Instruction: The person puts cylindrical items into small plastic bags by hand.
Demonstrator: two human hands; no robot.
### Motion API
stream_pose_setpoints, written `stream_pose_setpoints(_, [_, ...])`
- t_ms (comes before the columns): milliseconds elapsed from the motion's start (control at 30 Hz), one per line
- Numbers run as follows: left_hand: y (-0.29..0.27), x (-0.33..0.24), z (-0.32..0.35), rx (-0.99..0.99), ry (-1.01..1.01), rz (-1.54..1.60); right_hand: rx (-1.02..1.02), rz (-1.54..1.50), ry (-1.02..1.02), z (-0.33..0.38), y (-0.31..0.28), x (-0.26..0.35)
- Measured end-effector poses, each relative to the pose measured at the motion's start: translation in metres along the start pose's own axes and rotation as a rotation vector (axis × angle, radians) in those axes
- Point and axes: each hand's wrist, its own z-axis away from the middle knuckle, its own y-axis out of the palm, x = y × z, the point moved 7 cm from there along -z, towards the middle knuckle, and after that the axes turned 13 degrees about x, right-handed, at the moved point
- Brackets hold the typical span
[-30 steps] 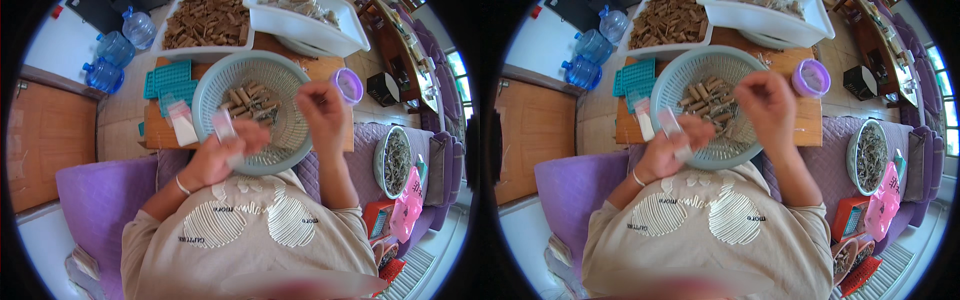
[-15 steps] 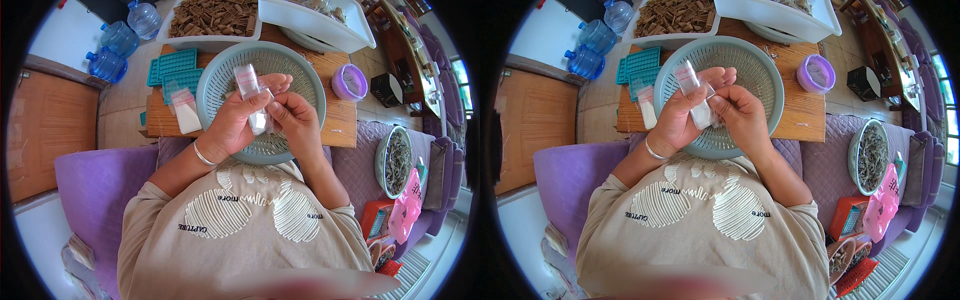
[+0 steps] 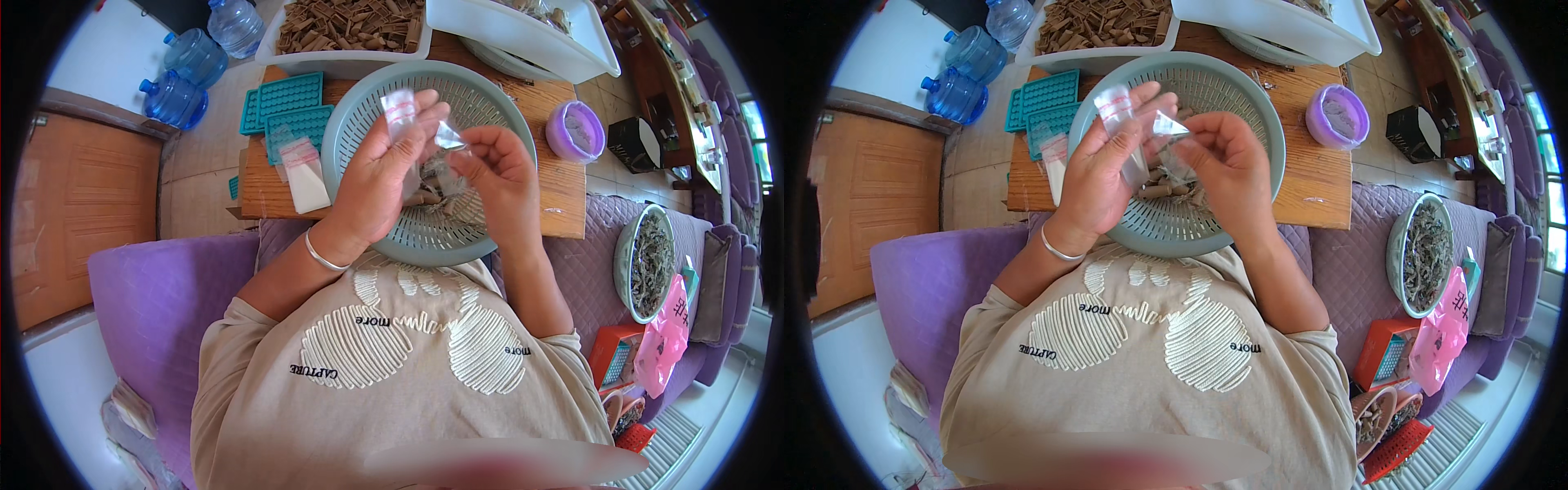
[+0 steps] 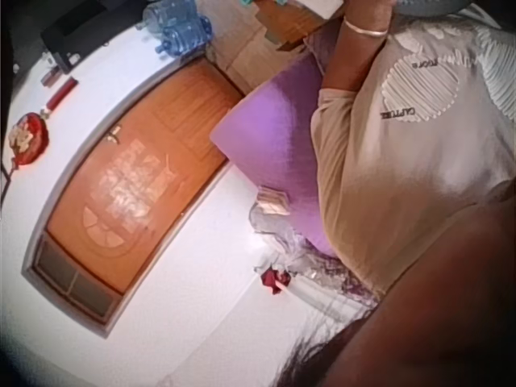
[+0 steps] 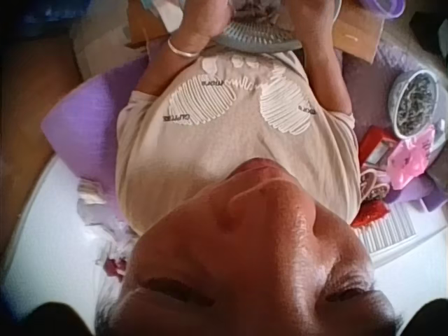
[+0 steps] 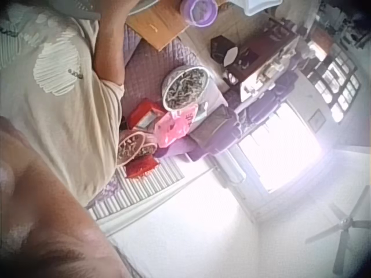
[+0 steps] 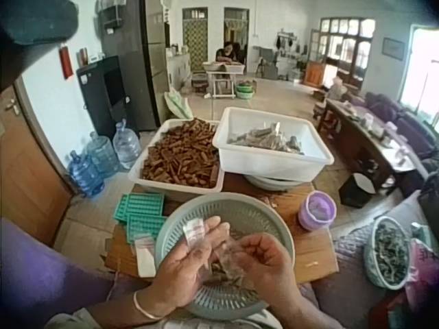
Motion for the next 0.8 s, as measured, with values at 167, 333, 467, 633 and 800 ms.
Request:
stream_pose_setpoints(167, [-0.022, -0.006, 0.011, -0.157, -0.023, -0.037, -0.055, -0.128, -0.03, -0.001, -0.011, -0.003])
stream_pose_setpoints(333, [-0.017, -0.01, 0.017, -0.131, 0.002, -0.277, -0.06, -0.114, -0.039, 0.002, -0.006, -0.003])
stream_pose_setpoints(467, [-0.011, -0.019, 0.008, 0.035, 0.012, -0.59, -0.072, 0.064, -0.064, 0.007, -0.004, 0.001])
stream_pose_setpoints(633, [-0.009, -0.017, 0.002, 0.172, -0.03, -0.784, -0.07, 0.367, -0.046, 0.01, -0.005, 0.012])
stream_pose_setpoints(800, [-0.009, -0.003, 0.001, 0.206, -0.245, -0.95, -0.027, 0.221, -0.16, 0.006, -0.012, 0.021])
